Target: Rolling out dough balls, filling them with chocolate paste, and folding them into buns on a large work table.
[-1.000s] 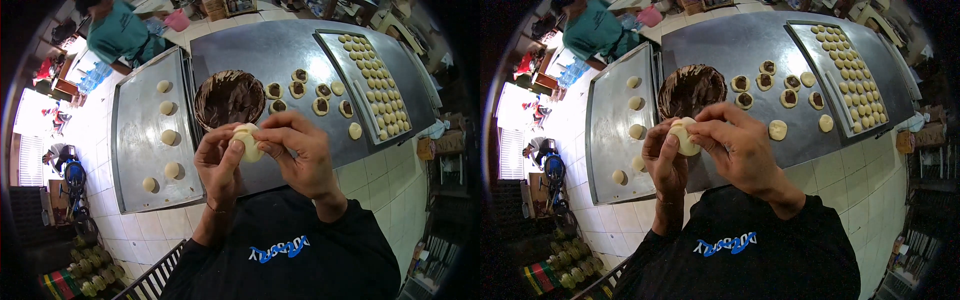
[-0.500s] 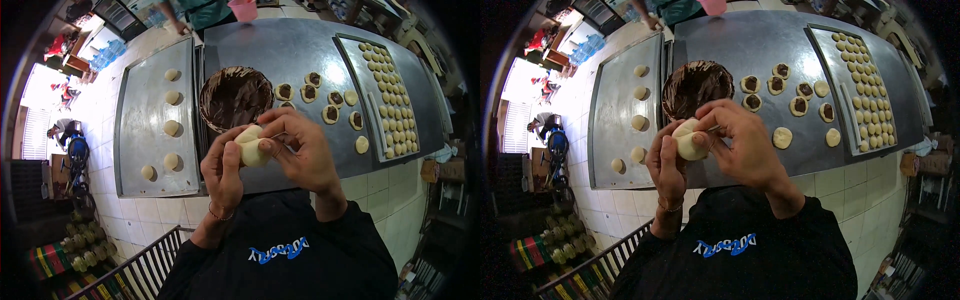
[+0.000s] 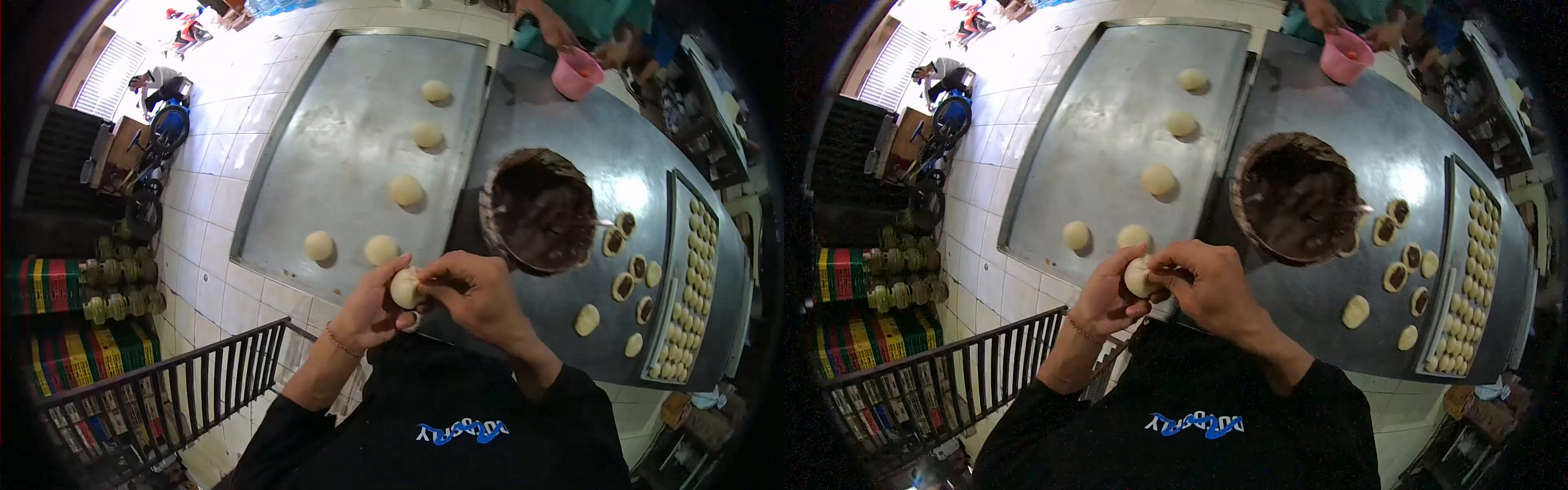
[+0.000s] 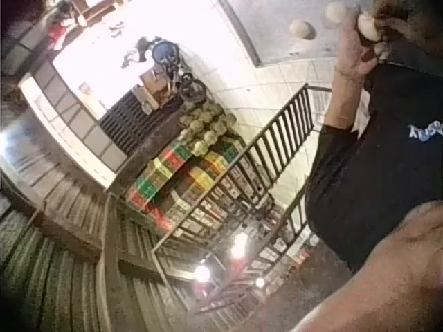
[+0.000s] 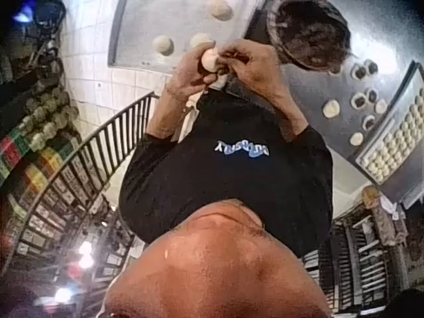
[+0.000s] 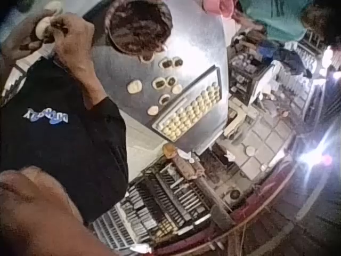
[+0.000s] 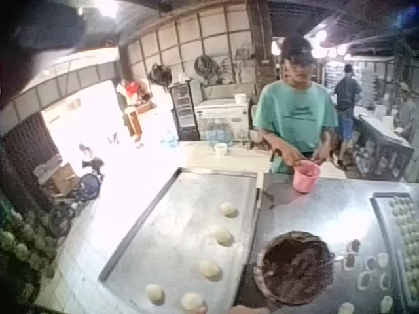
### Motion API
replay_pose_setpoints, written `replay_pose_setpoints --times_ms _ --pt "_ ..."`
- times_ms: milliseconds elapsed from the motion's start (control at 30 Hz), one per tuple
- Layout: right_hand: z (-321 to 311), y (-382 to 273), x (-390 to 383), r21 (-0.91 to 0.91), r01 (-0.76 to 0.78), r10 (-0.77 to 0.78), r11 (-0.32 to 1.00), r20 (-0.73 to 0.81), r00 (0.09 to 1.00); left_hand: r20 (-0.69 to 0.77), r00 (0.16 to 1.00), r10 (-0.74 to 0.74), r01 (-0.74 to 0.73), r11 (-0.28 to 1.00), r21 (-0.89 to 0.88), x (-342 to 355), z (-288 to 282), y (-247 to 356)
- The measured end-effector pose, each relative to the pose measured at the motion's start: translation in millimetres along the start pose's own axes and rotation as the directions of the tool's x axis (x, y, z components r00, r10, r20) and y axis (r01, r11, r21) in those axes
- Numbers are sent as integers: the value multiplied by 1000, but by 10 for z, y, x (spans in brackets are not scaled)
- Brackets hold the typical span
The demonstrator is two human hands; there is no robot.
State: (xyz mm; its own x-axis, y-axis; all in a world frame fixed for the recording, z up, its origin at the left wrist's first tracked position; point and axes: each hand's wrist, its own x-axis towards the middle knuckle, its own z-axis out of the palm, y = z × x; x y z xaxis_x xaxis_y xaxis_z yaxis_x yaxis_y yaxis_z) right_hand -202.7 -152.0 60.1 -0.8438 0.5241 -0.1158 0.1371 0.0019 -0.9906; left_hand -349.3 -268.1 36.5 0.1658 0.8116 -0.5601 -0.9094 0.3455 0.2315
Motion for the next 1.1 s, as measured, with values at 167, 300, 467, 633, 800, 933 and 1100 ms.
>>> replay_pose_setpoints --times_ms 167,300,467,633,800,933,1100 --pt "888 135 809 -314 351 -431 882 -237 871 -239 742 626 -420 712 563 161 -681 980" --pt "1214 262 1290 -248 198 -292 948 -437 851 320 426 846 175 -424 889 394 -1263 1383" --pt "1446 727 1943 -538 -79 -116 839 -318 941 110 459 881 -32 -107 994 161 -1400 1607" --pt "1688 940 2138 -687 -144 -141 712 -341 929 42 819 572 -260 304 917 271 -1509 1777" --pt "1172 630 1160 -521 31 -260 853 -372 891 569 361 739 -161 -552 818 671 -1197 1736" --pt "482 627 -196 -53 -99 75 994 -340 937 622 436 650 -223 -592 774 876 -1410 1617" --pt "-1020 1585 -1691 267 -391 382 881 -888 254 698 344 628 132 -769 626 563 -966 1588"
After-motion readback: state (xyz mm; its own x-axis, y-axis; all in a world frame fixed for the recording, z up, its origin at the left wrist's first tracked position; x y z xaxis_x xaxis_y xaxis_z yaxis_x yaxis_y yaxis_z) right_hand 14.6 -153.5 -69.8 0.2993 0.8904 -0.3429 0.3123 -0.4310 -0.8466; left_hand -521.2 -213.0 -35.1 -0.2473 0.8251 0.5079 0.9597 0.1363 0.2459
